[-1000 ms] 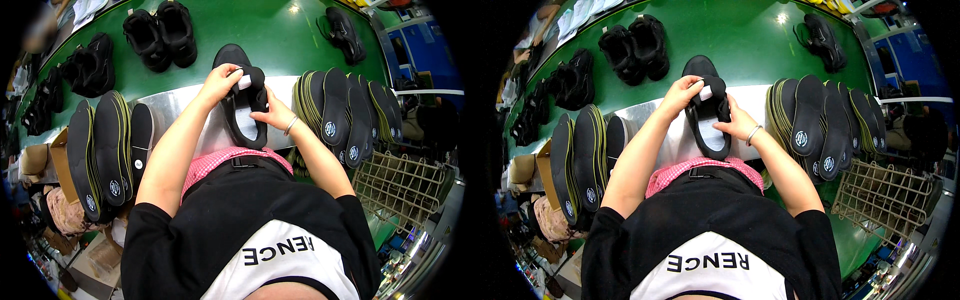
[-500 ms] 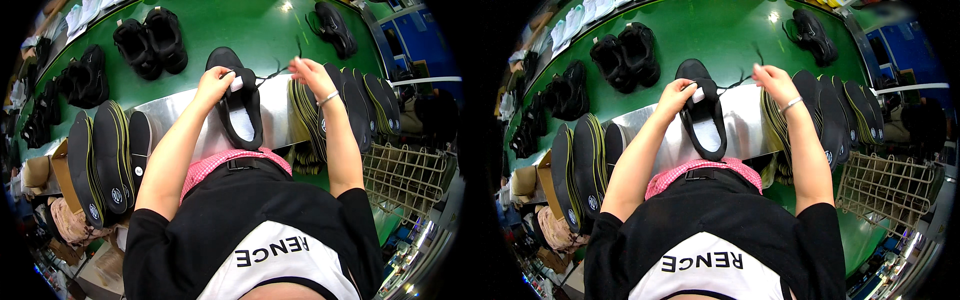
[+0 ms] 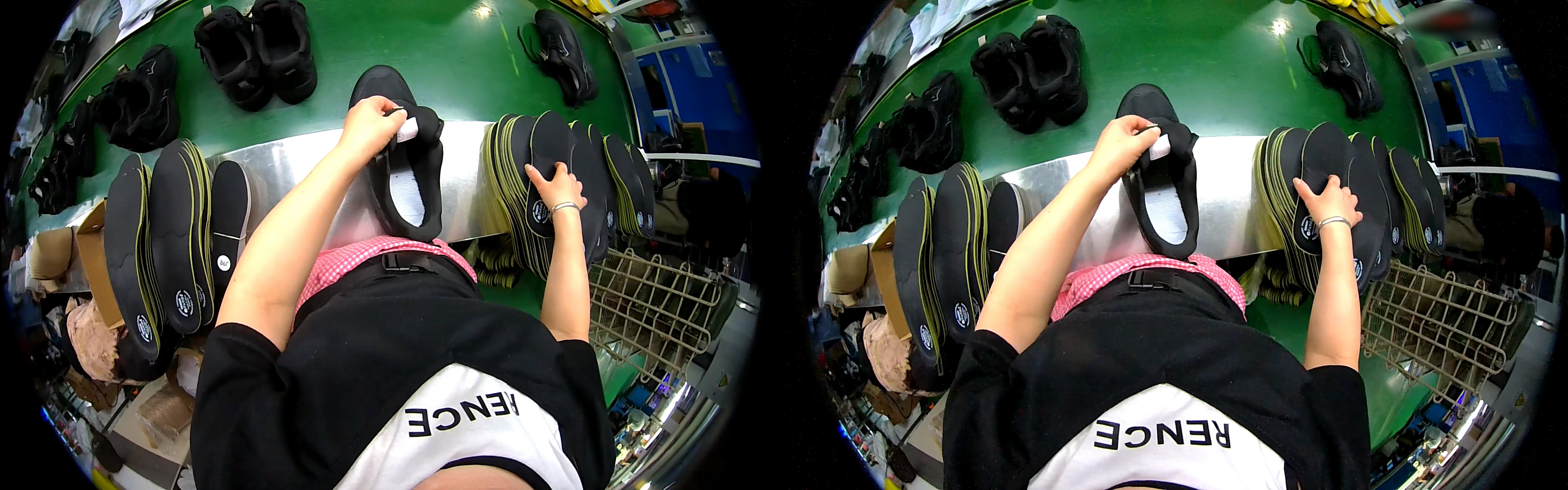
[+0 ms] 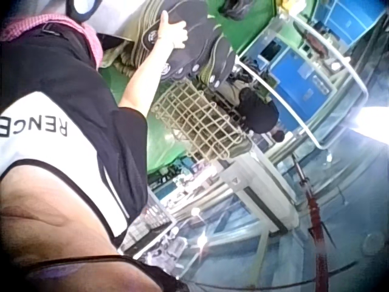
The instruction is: The person inserts yellow insoles into black shoes one by one, presses them down to secure them inside, and places the completed shoes on a green conveyor belt. They then walk to a large bag, retrieve a stack of insoles, and return them to the work table.
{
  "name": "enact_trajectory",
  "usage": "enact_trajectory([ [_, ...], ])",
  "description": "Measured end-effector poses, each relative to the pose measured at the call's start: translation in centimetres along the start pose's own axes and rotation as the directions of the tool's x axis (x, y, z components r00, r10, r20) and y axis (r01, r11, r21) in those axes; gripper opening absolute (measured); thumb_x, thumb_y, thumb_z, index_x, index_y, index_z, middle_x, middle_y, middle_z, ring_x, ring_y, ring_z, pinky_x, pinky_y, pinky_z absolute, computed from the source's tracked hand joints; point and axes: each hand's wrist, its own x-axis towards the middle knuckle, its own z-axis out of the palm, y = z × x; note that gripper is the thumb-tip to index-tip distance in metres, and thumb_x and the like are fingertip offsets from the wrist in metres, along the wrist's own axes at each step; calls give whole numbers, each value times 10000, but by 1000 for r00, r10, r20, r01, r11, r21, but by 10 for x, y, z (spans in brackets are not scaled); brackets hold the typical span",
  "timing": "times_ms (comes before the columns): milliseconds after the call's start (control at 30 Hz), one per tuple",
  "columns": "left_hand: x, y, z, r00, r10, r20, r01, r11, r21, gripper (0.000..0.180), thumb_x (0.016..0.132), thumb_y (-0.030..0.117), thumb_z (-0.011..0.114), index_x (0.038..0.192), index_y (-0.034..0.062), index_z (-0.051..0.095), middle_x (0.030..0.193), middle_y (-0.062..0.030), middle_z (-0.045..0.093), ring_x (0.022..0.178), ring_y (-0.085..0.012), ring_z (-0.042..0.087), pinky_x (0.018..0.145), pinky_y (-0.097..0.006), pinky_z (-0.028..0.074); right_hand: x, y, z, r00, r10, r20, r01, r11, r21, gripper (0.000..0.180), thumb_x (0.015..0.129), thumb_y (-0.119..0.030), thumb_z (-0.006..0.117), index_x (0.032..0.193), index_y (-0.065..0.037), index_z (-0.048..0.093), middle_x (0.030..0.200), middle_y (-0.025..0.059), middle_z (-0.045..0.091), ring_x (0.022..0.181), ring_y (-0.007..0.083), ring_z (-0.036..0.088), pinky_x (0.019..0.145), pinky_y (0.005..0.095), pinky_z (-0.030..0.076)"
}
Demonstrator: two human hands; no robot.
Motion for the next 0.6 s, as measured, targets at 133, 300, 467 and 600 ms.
enact_trajectory([
  [133, 1, -1, 1, 1000, 8, -10, -8, 1000, 22, 297, 717, 220, 609, 858, -39, 584, 755, -81, 604, 687, -130, 545, 640, -258, 429, -2, -5, 0, 1000, -7, -16, 7, 1000, -16, 799, 627, -654, 528, 1214, -126, 410, 1147, 139, 489, 1088, 303, 439, 869, 494, 327],
  [300, -13, 11, 2, 990, 122, -76, -115, 988, 102, 309, 737, 227, 590, 910, -28, 565, 774, -125, 607, 719, -198, 570, 681, -289, 437, -8, -2, -12, 975, 22, -222, 7, 992, 128, 670, 642, -473, 596, 1167, -94, 426, 1121, 156, 496, 1028, 312, 486, 837, 456, 381],
  [467, -47, 56, -1, 764, 630, -141, -549, 749, 372, 396, 726, 235, 631, 1027, 5, 515, 1023, -109, 545, 915, -227, 511, 791, -331, 399, -43, -6, -38, 850, -396, -347, 500, 402, 767, 412, 658, -234, 645, 988, -5, 551, 1074, 168, 519, 965, 231, 520, 825, 317, 402],
  [600, -52, 81, -8, 869, 330, 369, -60, 811, -582, 603, 721, 372, 669, 1120, 2, 411, 979, -61, 524, 941, -145, 481, 816, -280, 390, -100, -41, -50, 667, -680, -305, 510, 118, 852, 260, 699, -175, 600, 883, 7, 582, 1104, 190, 499, 944, 217, 520, 730, 289, 416],
])
